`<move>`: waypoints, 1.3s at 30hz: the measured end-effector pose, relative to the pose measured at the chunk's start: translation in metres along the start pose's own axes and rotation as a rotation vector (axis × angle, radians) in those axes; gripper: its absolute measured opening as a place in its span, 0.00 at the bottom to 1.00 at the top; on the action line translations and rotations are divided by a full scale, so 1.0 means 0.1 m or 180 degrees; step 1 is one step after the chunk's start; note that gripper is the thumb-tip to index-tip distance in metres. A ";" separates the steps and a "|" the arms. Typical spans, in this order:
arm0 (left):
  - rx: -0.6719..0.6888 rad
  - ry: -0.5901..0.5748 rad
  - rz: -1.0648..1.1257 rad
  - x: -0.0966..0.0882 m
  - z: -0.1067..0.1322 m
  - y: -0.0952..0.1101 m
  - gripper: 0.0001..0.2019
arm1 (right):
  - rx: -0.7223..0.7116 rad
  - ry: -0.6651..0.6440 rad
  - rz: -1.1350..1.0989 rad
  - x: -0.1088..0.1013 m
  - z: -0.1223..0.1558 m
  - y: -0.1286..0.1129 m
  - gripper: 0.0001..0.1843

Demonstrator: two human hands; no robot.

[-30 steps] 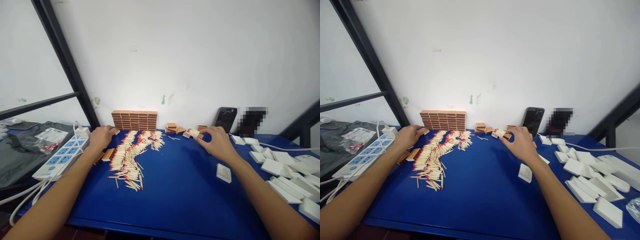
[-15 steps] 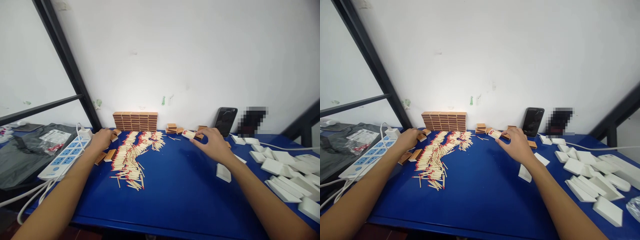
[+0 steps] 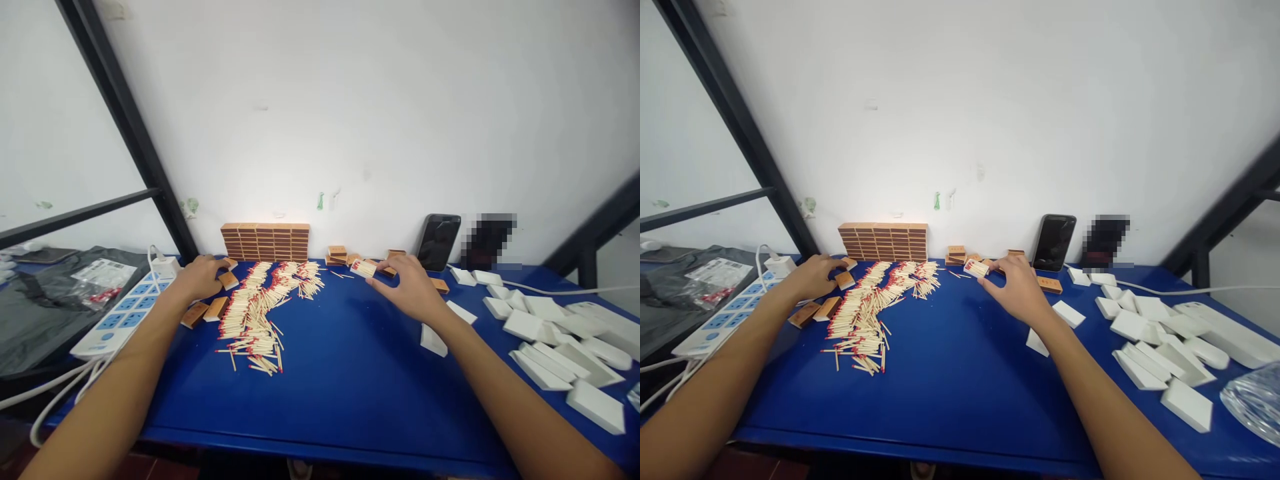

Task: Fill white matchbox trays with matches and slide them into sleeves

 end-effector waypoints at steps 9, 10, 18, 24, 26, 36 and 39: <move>0.0430 -0.0382 -0.0078 0.04 0.02 0.17 0.29 | -0.0013 -0.0102 -0.0004 0.02 0.01 -0.03 0.18; 0.0464 -0.0405 -0.0038 0.05 0.02 0.19 0.31 | -0.0011 -0.0124 -0.0004 0.03 0.02 -0.03 0.18; 0.0645 -0.0391 0.0259 0.00 0.07 0.30 0.26 | -0.0074 -0.0096 0.0000 0.05 0.03 -0.04 0.20; 0.0454 0.0090 0.0546 -0.23 0.07 0.20 0.19 | -0.0104 -0.0011 -0.0082 -0.07 0.03 -0.16 0.19; 0.0536 0.0324 0.0705 -0.32 0.10 0.35 0.20 | -0.0185 0.0120 -0.0167 -0.13 0.04 -0.28 0.17; 0.2169 0.0862 0.1931 -0.23 0.63 1.70 0.21 | -0.0873 0.0284 -0.0618 -0.18 0.28 -1.14 0.11; 0.2131 0.0812 0.2086 -0.20 0.66 1.74 0.19 | -0.0920 0.0367 -0.0624 -0.20 0.29 -1.22 0.10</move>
Point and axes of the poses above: each hand's wrist, its own z-axis away from the middle knuckle, its own x-axis out of the palm, y = z × x, the point moved 10 cm from there along -z, towards the middle knuckle, and after that the axes turned 11 degrees about z, right-handed, at the moved point
